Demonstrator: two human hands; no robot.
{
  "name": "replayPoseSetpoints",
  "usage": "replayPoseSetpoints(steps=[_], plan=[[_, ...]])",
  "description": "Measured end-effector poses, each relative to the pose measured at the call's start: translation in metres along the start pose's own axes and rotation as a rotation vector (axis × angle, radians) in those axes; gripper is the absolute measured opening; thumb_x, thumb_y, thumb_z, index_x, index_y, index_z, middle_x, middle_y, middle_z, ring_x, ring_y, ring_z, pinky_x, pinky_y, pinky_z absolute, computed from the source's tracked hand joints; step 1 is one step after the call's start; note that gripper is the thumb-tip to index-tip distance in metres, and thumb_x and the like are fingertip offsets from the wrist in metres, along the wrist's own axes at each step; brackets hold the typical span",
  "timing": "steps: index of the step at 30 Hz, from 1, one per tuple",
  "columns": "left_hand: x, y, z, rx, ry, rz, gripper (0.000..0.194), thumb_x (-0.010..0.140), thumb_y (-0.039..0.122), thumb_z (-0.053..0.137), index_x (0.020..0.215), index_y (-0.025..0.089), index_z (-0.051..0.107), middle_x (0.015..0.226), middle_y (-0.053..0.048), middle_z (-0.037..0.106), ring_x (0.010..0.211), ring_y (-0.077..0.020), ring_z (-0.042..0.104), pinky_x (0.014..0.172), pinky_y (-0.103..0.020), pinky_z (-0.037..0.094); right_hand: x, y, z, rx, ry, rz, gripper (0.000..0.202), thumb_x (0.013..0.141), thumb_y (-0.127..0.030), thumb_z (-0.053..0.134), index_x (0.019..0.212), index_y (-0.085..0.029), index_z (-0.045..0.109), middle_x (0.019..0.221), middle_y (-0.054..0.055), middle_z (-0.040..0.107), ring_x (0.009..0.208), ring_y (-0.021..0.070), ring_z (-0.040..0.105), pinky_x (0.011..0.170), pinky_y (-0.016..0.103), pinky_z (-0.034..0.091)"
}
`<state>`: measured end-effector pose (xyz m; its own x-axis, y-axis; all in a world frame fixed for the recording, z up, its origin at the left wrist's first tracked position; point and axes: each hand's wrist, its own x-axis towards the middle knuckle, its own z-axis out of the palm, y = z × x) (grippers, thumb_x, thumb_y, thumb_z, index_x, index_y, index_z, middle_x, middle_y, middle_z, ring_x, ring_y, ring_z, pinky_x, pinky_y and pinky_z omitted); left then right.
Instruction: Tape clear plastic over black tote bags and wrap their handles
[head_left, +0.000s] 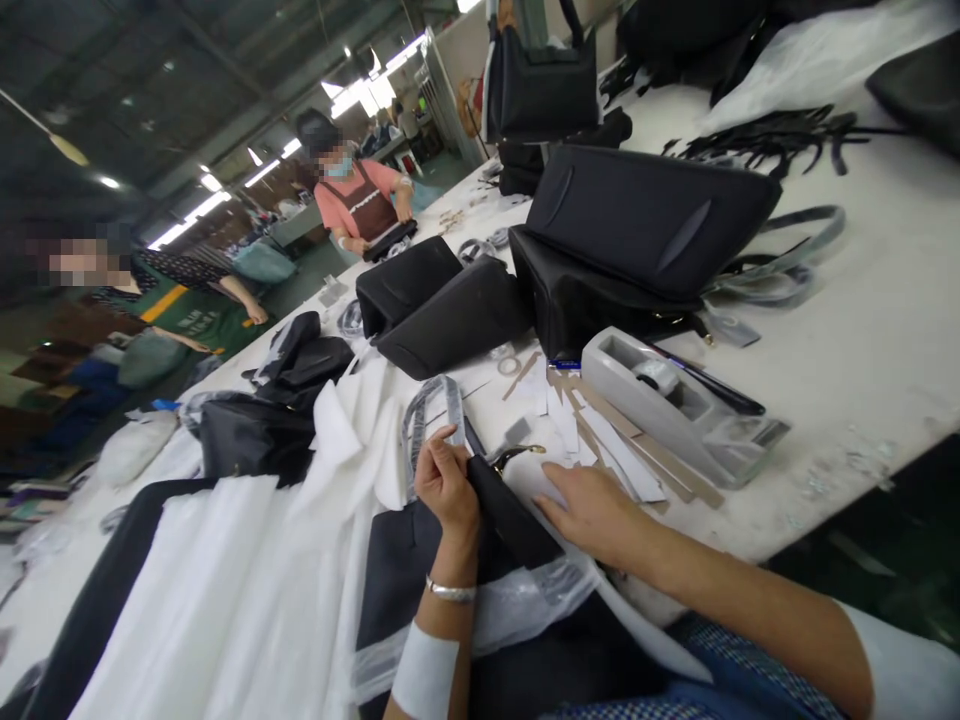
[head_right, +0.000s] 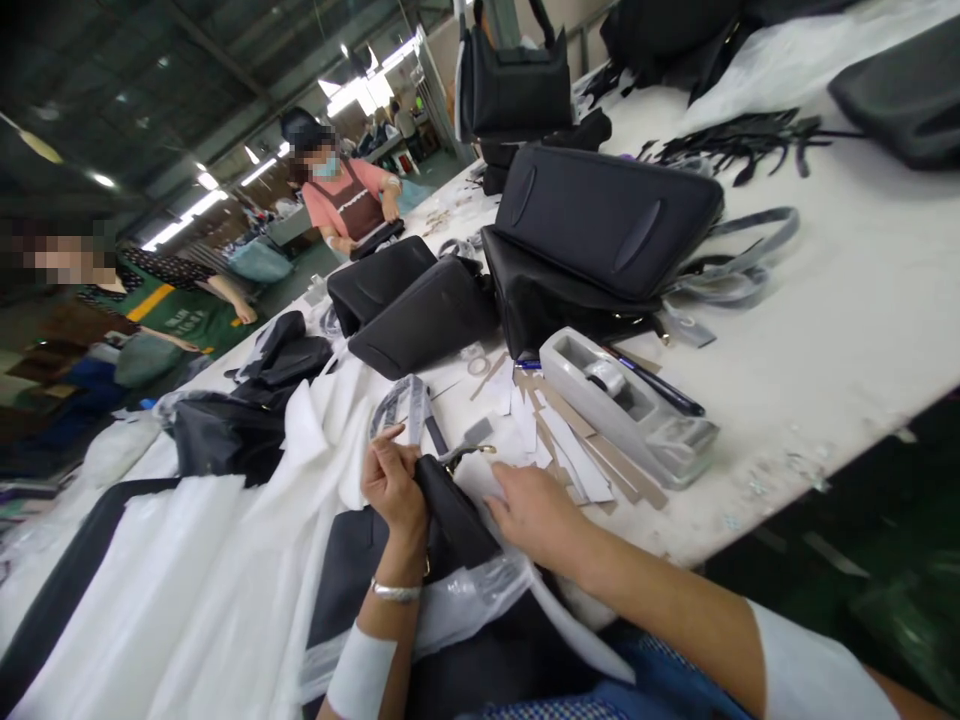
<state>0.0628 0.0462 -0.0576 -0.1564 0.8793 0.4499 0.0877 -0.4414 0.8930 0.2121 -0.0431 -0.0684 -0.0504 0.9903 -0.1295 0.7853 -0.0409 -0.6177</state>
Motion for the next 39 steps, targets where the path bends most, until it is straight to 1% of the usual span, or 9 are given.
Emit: replayPoseSetpoints(steps=[5, 8, 11, 13, 18, 26, 28, 34, 39], plan=[[0.002, 0.006, -0.001, 0.090, -0.073, 0.037, 0.033, 0.099, 0.041, 0.046, 0.106, 0.017, 0.066, 0.058, 0.005, 0.050, 0.052, -0.0086, 0.048, 0.056, -0.022, 0.043, 0.003, -0.001, -0.006, 0.183, -0.002, -0.010, 0.040, 0.092, -0.050, 0.048, 0.069, -0.020, 0.061, 0.066, 0.006, 0.066, 0.064, 0.0194, 0.059, 0.057, 0.028, 0.031], [0.011, 0.015, -0.010, 0.316, -0.423, 0.026, 0.028, 0.096, 0.038, 0.051, 0.107, 0.019, 0.070, 0.086, -0.004, 0.070, 0.071, -0.0127, 0.062, 0.068, -0.024, 0.048, 0.005, 0.003, -0.005, 0.288, 0.028, 0.026, 0.036, 0.090, -0.044, 0.050, 0.068, -0.018, 0.061, 0.065, 0.004, 0.065, 0.063, 0.0174, 0.057, 0.056, 0.027, 0.031], [0.018, 0.016, -0.018, 0.409, -0.737, 0.066, 0.028, 0.095, 0.035, 0.053, 0.090, 0.018, 0.075, 0.077, -0.003, 0.071, 0.072, -0.0149, 0.065, 0.070, -0.025, 0.049, 0.006, 0.006, -0.003, 0.336, 0.048, 0.082, 0.037, 0.090, -0.042, 0.047, 0.066, -0.018, 0.060, 0.060, 0.001, 0.059, 0.059, 0.0154, 0.052, 0.054, 0.026, 0.029], [0.018, 0.012, -0.020, 0.383, -0.713, 0.123, 0.031, 0.095, 0.035, 0.053, 0.084, 0.018, 0.075, 0.066, -0.002, 0.068, 0.063, -0.0134, 0.063, 0.063, -0.023, 0.047, 0.005, 0.008, -0.002, 0.331, 0.057, 0.131, 0.039, 0.089, -0.043, 0.046, 0.061, -0.018, 0.056, 0.055, -0.001, 0.053, 0.055, 0.0140, 0.048, 0.052, 0.026, 0.027], [0.006, -0.002, -0.019, 0.330, -0.415, 0.177, 0.030, 0.095, 0.033, 0.053, 0.080, 0.018, 0.075, 0.063, 0.000, 0.065, 0.058, -0.0117, 0.060, 0.058, -0.022, 0.045, 0.000, 0.005, -0.004, 0.237, 0.092, 0.117, 0.038, 0.090, -0.041, 0.045, 0.061, -0.018, 0.054, 0.054, 0.000, 0.051, 0.054, 0.0136, 0.047, 0.053, 0.026, 0.026], [0.000, -0.003, -0.006, 0.343, -0.343, 0.187, 0.029, 0.094, 0.034, 0.055, 0.079, 0.018, 0.075, 0.060, 0.001, 0.063, 0.057, -0.0115, 0.059, 0.059, -0.022, 0.045, 0.020, -0.003, -0.002, 0.195, -0.131, -0.093, 0.026, 0.087, -0.035, 0.054, 0.074, -0.018, 0.068, 0.070, 0.006, 0.069, 0.064, 0.0172, 0.060, 0.055, 0.025, 0.031], [0.001, -0.011, -0.002, 0.365, -0.371, 0.147, 0.031, 0.096, 0.034, 0.052, 0.082, 0.018, 0.074, 0.062, 0.001, 0.064, 0.058, -0.0117, 0.059, 0.059, -0.023, 0.045, 0.028, 0.001, 0.003, 0.268, -0.198, -0.078, 0.023, 0.086, -0.032, 0.055, 0.074, -0.018, 0.068, 0.073, 0.006, 0.071, 0.068, 0.0179, 0.062, 0.056, 0.024, 0.035], [0.002, -0.043, 0.013, 0.681, -0.719, 0.040, 0.029, 0.097, 0.036, 0.049, 0.098, 0.020, 0.073, 0.095, -0.005, 0.074, 0.088, -0.0191, 0.068, 0.076, -0.028, 0.048, 0.022, 0.020, 0.001, 0.333, -0.269, -0.044, 0.025, 0.088, -0.029, 0.049, 0.090, -0.016, 0.071, 0.087, 0.010, 0.074, 0.079, 0.0235, 0.067, 0.069, 0.030, 0.047], [-0.003, -0.052, 0.017, 0.843, -0.708, 0.073, 0.030, 0.099, 0.038, 0.046, 0.100, 0.021, 0.071, 0.097, -0.005, 0.074, 0.088, -0.0204, 0.068, 0.075, -0.029, 0.048, -0.028, 0.023, -0.021, 0.627, -0.146, 0.046, 0.050, 0.087, -0.037, 0.055, 0.134, -0.021, 0.056, 0.122, 0.011, 0.068, 0.105, 0.0249, 0.066, 0.090, 0.036, 0.051]])
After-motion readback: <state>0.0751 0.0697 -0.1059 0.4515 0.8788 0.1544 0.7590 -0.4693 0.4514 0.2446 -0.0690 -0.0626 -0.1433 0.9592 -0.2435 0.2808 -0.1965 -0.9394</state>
